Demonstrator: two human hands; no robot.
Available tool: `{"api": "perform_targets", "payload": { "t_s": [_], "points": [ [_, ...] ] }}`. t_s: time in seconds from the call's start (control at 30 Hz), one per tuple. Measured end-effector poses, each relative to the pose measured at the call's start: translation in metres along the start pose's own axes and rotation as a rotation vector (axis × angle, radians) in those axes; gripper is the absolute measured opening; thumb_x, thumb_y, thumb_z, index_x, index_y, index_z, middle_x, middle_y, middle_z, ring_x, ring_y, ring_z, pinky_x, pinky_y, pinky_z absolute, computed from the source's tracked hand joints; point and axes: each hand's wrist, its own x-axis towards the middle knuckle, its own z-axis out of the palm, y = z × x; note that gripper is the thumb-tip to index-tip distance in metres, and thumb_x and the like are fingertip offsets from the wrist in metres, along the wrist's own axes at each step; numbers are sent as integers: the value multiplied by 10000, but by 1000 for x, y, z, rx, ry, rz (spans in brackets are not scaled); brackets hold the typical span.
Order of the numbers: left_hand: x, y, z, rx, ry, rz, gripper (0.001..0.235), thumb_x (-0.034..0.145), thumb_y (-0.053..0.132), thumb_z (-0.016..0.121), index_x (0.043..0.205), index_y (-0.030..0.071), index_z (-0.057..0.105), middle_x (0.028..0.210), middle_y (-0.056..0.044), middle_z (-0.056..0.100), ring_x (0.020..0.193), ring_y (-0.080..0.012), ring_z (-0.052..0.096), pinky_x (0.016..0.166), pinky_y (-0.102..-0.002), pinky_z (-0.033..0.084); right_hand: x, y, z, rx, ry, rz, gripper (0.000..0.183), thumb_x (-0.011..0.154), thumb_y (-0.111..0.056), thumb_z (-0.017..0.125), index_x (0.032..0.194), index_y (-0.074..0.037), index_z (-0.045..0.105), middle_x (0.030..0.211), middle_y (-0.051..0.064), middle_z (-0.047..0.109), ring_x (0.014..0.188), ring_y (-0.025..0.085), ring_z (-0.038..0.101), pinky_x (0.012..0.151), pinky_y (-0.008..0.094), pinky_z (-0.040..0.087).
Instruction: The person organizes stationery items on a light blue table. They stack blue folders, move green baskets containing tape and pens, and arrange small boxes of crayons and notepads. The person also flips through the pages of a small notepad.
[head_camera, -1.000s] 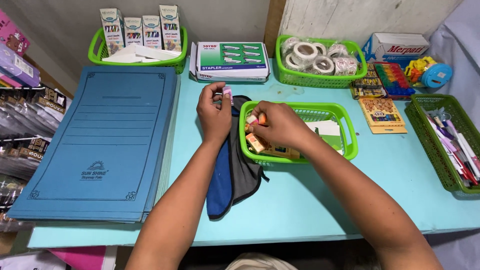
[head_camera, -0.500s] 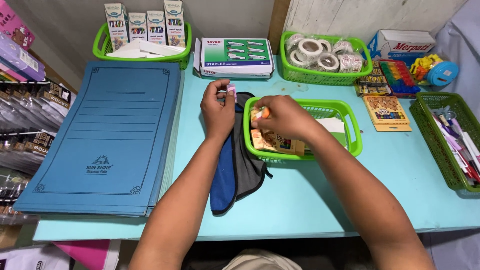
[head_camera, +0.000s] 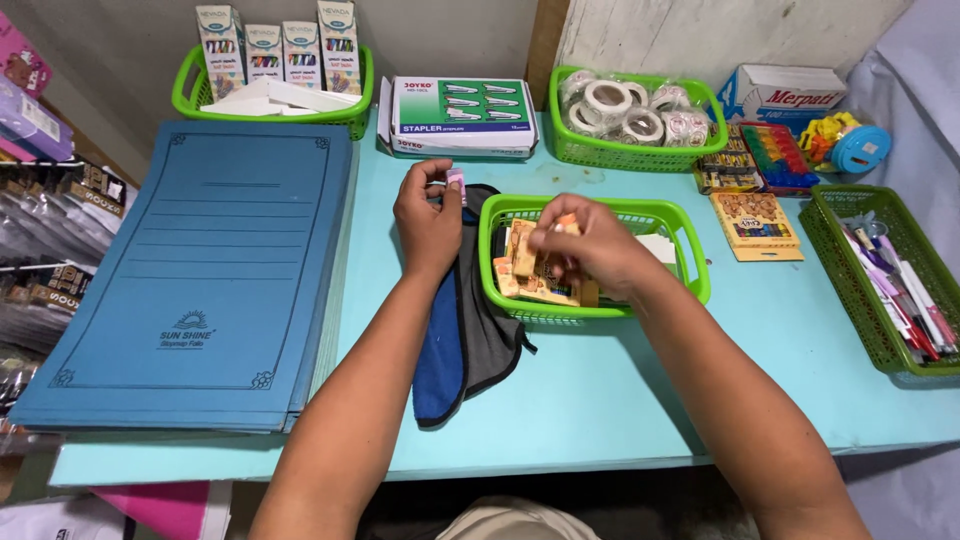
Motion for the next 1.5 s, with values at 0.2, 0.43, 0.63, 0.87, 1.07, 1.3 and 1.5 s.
{"api": "perform_targets", "payload": {
  "t_s": [0.2, 0.43, 0.63, 0.87, 1.07, 1.3, 1.5],
  "points": [
    [0, -4, 1, 14, -5, -2, 210, 916, 23, 714, 1123, 40, 677, 988, -39, 699, 753, -97, 633, 618, -254, 515, -7, -18, 22, -615, -17, -323, 391, 807, -266, 796, 1078, -29, 643, 944, 80, 732, 862, 219, 717, 775, 369, 567],
    [0, -3, 0, 3, -19, -22, 205, 918, 25, 719, 1118, 46, 679, 989, -38, 697, 765, -94, 640, 613, -252, 522, -21, -48, 41, -928, -92, -364, 436, 786, -349, 765, 1142, -104, 709, 1025, 146, 765, 929, 347, 732, 821, 444, 560],
    [-1, 1, 0, 12, -31, -32, 203, 921, 30, 718, 1120, 48, 684, 991, -40, 702, 765, -94, 634, 611, -250, 519, -25, -58, 47, -1046, -113, -244, 393, 798, -353, 759, 1112, -122, 708, 974, 151, 762, 918, 379, 717, 812, 479, 547],
    [-2, -3, -3, 31, -23, -18, 199, 927, 33, 722, 1121, 47, 683, 974, -42, 705, 755, -95, 634, 618, -252, 522, -19, -37, 26, -731, -82, -307, 315, 783, -265, 827, 985, -70, 684, 848, 72, 738, 782, 214, 708, 705, 366, 551],
    [0, -7, -2, 28, -48, -27, 210, 934, 29, 721, 1138, 45, 675, 985, -45, 704, 778, -98, 647, 647, -252, 539, -27, -30, -46, -467, 271, -402, 235, 813, -187, 826, 968, -62, 700, 895, 32, 726, 824, 99, 682, 726, 283, 562],
    [-1, -7, 0, 85, -72, 4, 222, 935, 13, 715, 1152, 41, 676, 1019, -52, 716, 816, -110, 668, 683, -262, 548, -28, 4, -145, -621, 852, -246, 266, 795, -241, 840, 959, -62, 733, 919, 116, 751, 819, 232, 716, 728, 371, 562],
    [-4, -3, -1, 102, -99, -3, 214, 951, 7, 698, 1162, 31, 668, 1034, -56, 705, 838, -102, 660, 701, -247, 552, -7, 56, -159, -1066, 868, -104, 323, 770, -321, 818, 1007, -108, 761, 948, 171, 742, 881, 384, 701, 733, 524, 541]
  ]
}}
